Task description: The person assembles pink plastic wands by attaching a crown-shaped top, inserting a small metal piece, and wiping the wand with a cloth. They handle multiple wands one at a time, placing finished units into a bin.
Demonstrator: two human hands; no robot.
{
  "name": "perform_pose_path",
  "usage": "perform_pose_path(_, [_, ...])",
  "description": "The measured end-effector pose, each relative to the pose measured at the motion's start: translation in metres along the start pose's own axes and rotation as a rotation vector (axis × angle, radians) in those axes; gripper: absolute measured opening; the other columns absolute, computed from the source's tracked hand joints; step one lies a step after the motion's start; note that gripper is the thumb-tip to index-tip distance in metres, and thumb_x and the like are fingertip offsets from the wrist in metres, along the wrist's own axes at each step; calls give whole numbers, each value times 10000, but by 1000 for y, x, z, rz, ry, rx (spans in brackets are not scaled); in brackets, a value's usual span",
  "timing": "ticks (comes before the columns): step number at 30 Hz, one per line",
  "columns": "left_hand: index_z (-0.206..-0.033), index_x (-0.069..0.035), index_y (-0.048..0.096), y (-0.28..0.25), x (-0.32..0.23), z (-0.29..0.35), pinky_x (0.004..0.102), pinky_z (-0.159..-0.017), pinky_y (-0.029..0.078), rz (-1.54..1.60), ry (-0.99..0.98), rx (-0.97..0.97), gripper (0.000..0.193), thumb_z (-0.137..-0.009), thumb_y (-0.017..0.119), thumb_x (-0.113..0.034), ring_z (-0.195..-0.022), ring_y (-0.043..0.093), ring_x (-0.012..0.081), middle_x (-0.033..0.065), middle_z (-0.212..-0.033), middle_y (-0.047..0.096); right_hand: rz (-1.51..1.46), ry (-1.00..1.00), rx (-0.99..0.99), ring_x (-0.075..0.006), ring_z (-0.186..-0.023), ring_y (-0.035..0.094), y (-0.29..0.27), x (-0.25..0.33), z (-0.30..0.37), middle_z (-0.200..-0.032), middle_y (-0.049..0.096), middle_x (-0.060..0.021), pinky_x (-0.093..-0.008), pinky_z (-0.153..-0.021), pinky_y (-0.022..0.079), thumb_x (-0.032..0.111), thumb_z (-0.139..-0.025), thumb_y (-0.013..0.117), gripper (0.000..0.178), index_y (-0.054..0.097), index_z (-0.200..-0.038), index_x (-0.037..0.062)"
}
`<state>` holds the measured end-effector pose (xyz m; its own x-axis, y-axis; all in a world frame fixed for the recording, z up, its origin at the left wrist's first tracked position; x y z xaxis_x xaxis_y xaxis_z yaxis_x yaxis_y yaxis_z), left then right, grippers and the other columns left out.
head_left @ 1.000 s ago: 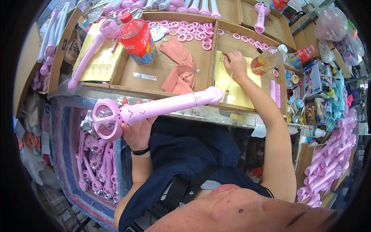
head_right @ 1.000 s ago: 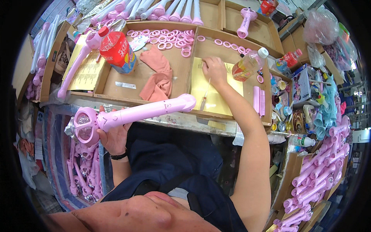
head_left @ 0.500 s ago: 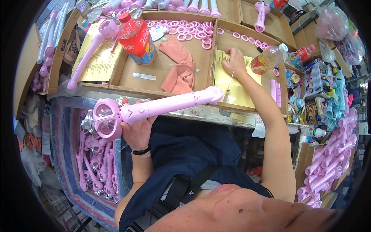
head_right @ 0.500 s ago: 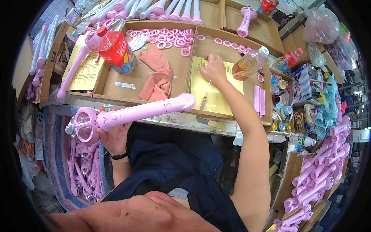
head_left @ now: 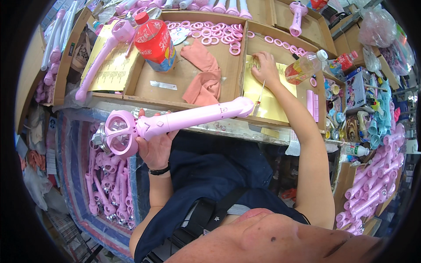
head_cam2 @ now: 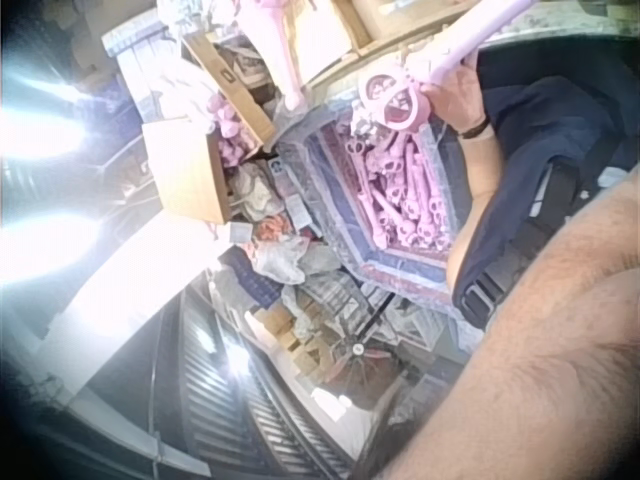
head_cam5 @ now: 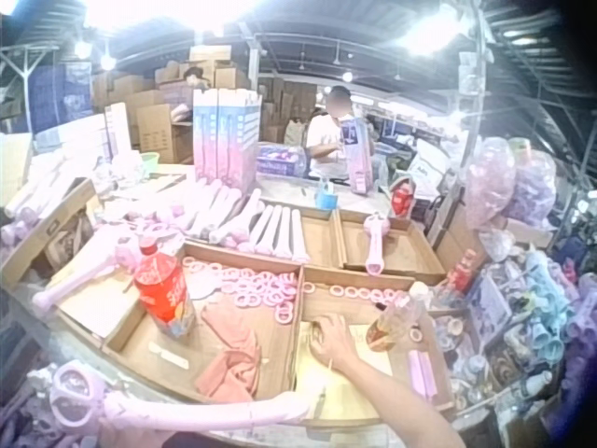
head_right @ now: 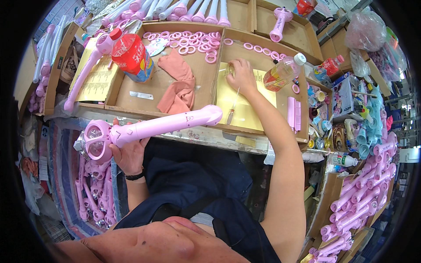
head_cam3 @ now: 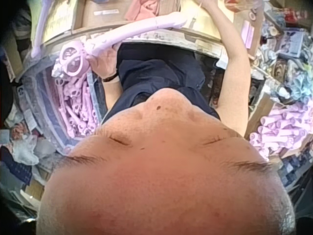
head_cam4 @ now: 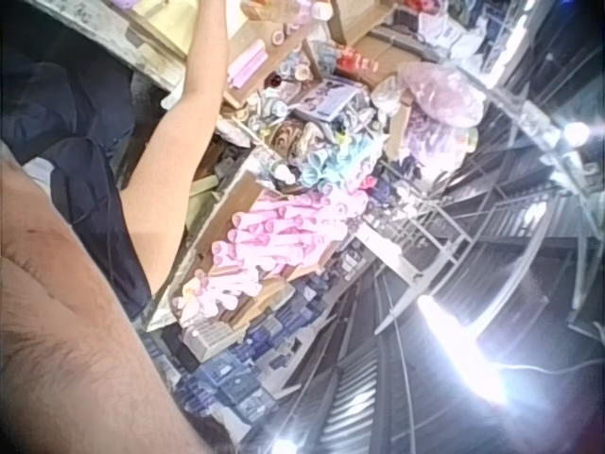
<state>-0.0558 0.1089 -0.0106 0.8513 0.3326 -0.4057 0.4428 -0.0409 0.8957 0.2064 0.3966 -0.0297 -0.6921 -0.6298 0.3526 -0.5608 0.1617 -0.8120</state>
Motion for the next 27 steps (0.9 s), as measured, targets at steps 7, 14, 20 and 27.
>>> perform_pose_path(7, [-1457, -234, 171, 2, 1, 0, 603, -1087, 194, 1, -4, 4, 776, -854, 628, -409, -1338, 277, 381, 122, -1366, 425, 80, -117, -77, -295, -945, 564, -3, 12, 4, -975, 618, -117, -389, -854, 459, 80, -749, 571, 286, 648, -1022, 42])
perform_pose_path(14, [-1461, -209, 211, 7, 2, -1, 619, -1091, 145, 77, -8, 71, 724, -876, 611, -355, -1367, 213, 389, 149, -1406, 387, 98, -149, -114, -272, -914, 581, -5, 15, 7, -951, 628, -102, -376, -823, 476, 72, -740, 584, 284, 654, -1014, 50])
perform_pose_path(20, [-1459, -234, 173, 2, 3, -1, 606, -1085, 196, -2, -8, 7, 776, -855, 627, -408, -1346, 264, 383, 117, -1374, 418, 135, -102, -99, -274, -917, 565, -5, 13, 6, -947, 613, -98, -369, -816, 481, 50, -729, 579, 301, 644, -1023, 54])
perform_pose_path(27, [-1461, -224, 182, 3, 4, -2, 610, -1087, 179, 16, -18, 23, 764, -860, 623, -393, -1357, 239, 384, 125, -1385, 407, 124, -123, -111, -274, -934, 560, -6, 15, 5, -961, 611, -89, -370, -820, 482, 41, -741, 568, 295, 655, -1020, 71])
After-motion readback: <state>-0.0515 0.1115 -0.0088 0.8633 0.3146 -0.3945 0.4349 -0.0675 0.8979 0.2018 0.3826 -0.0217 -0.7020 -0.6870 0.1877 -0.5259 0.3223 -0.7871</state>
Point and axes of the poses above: each hand's wrist, its own z-axis away from the middle knuckle, its own y-axis out of the palm, x = y × z, the point moved 10 cm from there along -z, towards the middle knuckle
